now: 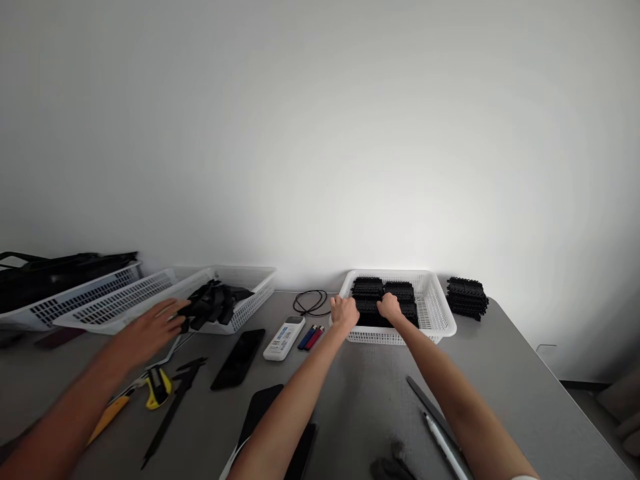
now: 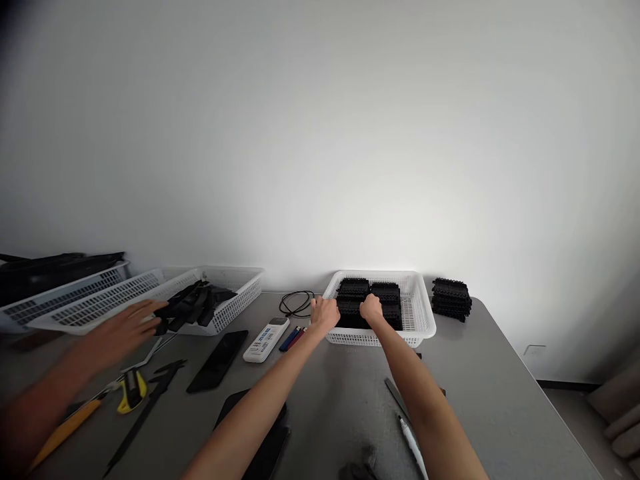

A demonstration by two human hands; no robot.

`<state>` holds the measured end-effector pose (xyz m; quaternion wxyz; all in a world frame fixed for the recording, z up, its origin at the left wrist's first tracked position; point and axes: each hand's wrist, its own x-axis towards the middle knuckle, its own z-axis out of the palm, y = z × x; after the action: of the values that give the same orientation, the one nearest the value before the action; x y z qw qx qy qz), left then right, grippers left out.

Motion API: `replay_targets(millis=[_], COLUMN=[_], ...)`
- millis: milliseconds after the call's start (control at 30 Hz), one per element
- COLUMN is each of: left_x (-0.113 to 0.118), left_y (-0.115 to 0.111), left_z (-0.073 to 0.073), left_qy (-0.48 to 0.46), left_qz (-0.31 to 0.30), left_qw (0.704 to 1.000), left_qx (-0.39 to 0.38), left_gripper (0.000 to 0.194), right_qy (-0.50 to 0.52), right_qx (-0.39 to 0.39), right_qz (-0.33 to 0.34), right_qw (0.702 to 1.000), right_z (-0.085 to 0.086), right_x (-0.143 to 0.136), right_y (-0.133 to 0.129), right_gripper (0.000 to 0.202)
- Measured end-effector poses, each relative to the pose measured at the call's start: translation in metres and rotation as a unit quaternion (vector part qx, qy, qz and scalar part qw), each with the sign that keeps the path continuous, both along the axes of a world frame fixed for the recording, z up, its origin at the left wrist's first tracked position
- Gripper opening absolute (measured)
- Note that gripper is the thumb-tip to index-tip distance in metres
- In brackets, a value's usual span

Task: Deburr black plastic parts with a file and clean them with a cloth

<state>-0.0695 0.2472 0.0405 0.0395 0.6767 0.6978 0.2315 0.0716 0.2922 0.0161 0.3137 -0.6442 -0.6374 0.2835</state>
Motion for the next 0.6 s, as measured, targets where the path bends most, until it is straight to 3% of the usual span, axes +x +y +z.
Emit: replay_targets(millis=[67,133,233,300,333,400,467,533,600], left_x=[0.016,0.038,0.081,0.114,0.131,0.165,0.199,0.231,0.258], left_y=[-0.004,-0.011,-0.03,-0.048,-0.058,-0.075,-0.085,-0.085,-0.076], left_z=[0.013,0.028,0.045,0.045,0.042,0.027,0.004,-0.022,-0.048], left_qy=[-0.011,-0.034,-0.082,-0.109,-0.13,-0.247,-0.308,-0.336,-0.364], left_qz=[-0.022,-0.067,-0.166,-0.241,-0.283,-0.384,-0.42,-0.4,-0.327], left_qw=[0.999,0.995,0.977,0.959,0.945,0.886,0.853,0.849,0.856], left_qx=[0.027,0.063,0.104,0.107,0.104,0.078,0.011,-0.077,-0.165], left_gripper=[0.02,0.027,0.035,0.032,0.032,0.032,0.035,0.05,0.07], right_qy=[0.017,0.041,0.084,0.109,0.121,0.139,0.152,0.161,0.174], right_qx=[0.051,0.128,0.243,0.298,0.316,0.33,0.315,0.279,0.234], right_qz=[-0.016,-0.033,-0.077,-0.146,-0.192,-0.282,-0.339,-0.361,-0.362], right_qw=[0.998,0.99,0.963,0.937,0.921,0.89,0.873,0.875,0.885], right_z=[0.009,0.019,0.029,0.026,0.021,0.003,-0.021,-0.048,-0.072], right_x=[0.011,0.032,0.087,0.133,0.156,0.199,0.232,0.255,0.269], right_y=[-0.005,-0.012,-0.028,-0.039,-0.044,-0.053,-0.06,-0.064,-0.063], right_gripper=[0.034,0.032,0.034,0.038,0.041,0.047,0.051,0.054,0.061])
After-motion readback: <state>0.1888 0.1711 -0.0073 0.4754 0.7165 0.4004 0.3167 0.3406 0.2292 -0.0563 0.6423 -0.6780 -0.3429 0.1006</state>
